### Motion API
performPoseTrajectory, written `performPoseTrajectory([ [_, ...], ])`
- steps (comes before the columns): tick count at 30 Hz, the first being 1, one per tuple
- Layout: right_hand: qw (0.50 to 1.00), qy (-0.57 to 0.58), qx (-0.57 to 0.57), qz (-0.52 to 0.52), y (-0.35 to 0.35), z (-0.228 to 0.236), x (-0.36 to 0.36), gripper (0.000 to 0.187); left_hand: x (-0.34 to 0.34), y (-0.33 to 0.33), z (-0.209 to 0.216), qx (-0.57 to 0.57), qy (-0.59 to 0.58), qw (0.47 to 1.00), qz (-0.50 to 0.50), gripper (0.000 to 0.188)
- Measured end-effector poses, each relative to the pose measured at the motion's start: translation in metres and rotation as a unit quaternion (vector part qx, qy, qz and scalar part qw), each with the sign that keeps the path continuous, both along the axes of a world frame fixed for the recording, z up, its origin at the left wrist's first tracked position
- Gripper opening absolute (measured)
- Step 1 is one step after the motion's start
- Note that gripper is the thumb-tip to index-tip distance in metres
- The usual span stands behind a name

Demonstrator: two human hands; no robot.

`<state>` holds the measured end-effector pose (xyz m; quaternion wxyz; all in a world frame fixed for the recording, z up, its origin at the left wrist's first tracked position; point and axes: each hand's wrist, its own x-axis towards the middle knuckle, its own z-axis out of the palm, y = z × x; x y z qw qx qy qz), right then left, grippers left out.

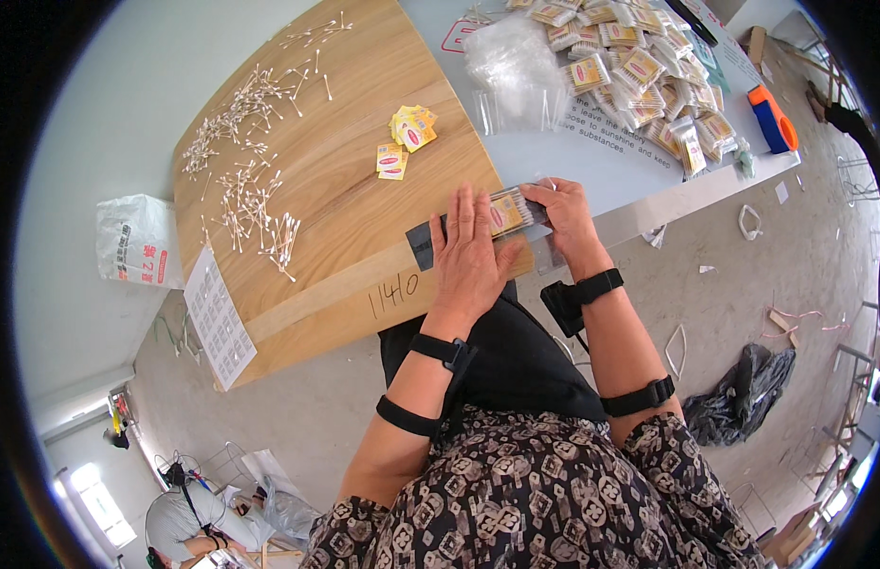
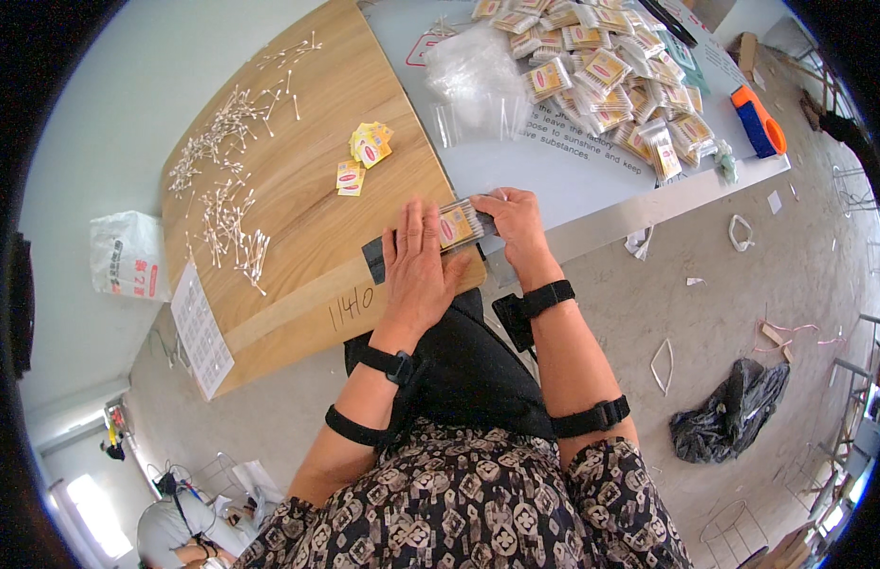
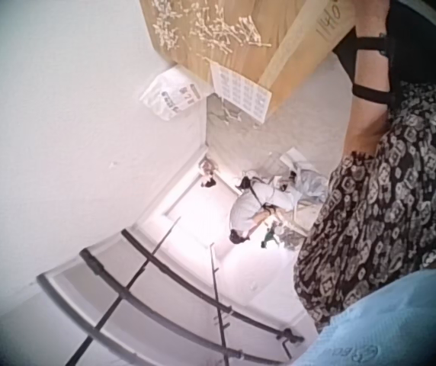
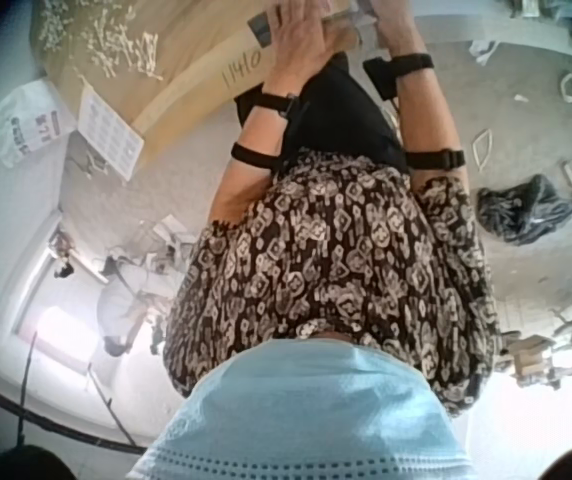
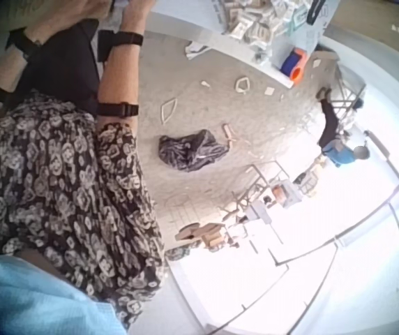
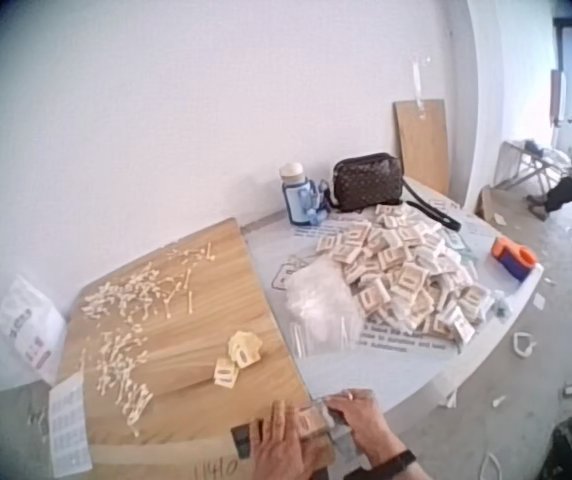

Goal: The recorder is shown manually counting and packing cotton swabs into small plastic retail containers.

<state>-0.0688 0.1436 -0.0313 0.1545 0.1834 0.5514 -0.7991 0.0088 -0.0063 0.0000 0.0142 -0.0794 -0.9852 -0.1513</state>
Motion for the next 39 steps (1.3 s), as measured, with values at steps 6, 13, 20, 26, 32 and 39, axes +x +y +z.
performPoseTrajectory([
  [6,0.999,0.035,0.000,-0.006,-0.002,-0.001,0.000,0.014,0.006,-0.004,-0.009,0.001,0.035,0.995,0.096,0.081],
  [13,0.998,0.034,-0.009,-0.048,-0.009,0.002,0.003,0.013,0.004,0.000,-0.005,-0.018,-0.016,0.997,0.076,0.081],
  [20,0.996,0.065,0.034,-0.045,-0.010,-0.001,0.003,0.014,0.005,0.002,0.003,-0.023,-0.015,0.999,0.046,0.080],
  [26,0.997,0.057,0.049,-0.021,-0.011,0.004,0.001,0.017,0.006,0.000,0.005,-0.056,-0.030,0.998,0.019,0.081],
  [32,0.997,0.048,0.046,0.036,-0.009,0.007,0.009,0.013,0.016,0.006,0.002,-0.017,-0.009,1.000,0.017,0.082],
  [39,1.000,0.028,0.015,-0.003,-0.011,0.006,0.011,0.014,0.017,-0.002,0.002,0.011,-0.002,0.999,0.049,0.084],
])
